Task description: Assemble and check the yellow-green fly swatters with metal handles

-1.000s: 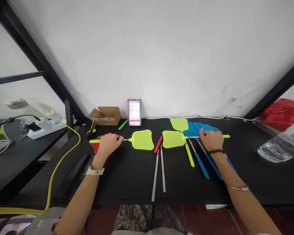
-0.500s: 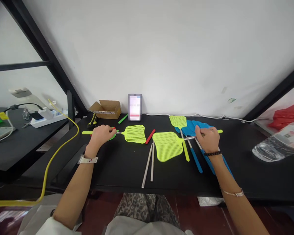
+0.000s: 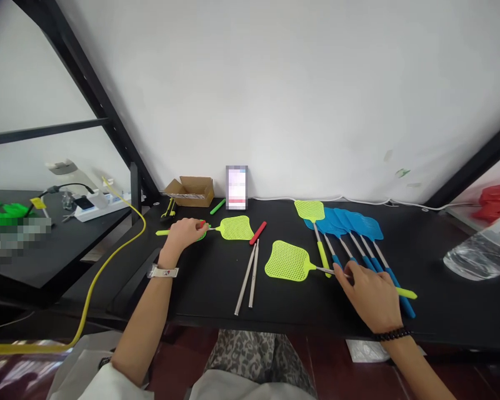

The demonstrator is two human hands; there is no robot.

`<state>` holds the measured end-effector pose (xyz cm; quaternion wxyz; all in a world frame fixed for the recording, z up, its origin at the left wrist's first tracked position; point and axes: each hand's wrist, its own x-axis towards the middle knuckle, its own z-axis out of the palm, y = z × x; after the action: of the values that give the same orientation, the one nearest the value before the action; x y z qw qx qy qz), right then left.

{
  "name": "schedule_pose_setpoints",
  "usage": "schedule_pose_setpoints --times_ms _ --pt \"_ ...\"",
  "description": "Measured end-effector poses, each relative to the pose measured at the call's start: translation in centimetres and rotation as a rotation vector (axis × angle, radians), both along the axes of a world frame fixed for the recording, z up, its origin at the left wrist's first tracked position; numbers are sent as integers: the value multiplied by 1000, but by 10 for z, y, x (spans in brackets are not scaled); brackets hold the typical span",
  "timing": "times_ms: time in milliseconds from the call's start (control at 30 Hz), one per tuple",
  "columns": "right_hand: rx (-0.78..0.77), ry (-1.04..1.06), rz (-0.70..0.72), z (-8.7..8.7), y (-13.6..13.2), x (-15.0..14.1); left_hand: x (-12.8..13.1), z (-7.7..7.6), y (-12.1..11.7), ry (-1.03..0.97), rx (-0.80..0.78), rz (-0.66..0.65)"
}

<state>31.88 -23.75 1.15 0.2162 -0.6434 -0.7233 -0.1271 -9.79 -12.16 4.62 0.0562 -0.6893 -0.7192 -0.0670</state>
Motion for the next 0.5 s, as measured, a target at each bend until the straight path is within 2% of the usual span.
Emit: schedule_pose_setpoints --times_ms 167,267,367,433,500 --pt "-122 60 65 7 -4 1 -2 2 -1 -43 50 8" --pt "-138 59 231 17 -19 11 -5 4 -2 -55 102 56" --pt "-65 -74 458 26 -46 15 -6 3 -1 -68 111 54" --pt "2 -139 558 29 -67 11 -5 2 0 -66 119 45" --pt "2 -157 620 32 -84 -2 -4 1 1 -60 131 47"
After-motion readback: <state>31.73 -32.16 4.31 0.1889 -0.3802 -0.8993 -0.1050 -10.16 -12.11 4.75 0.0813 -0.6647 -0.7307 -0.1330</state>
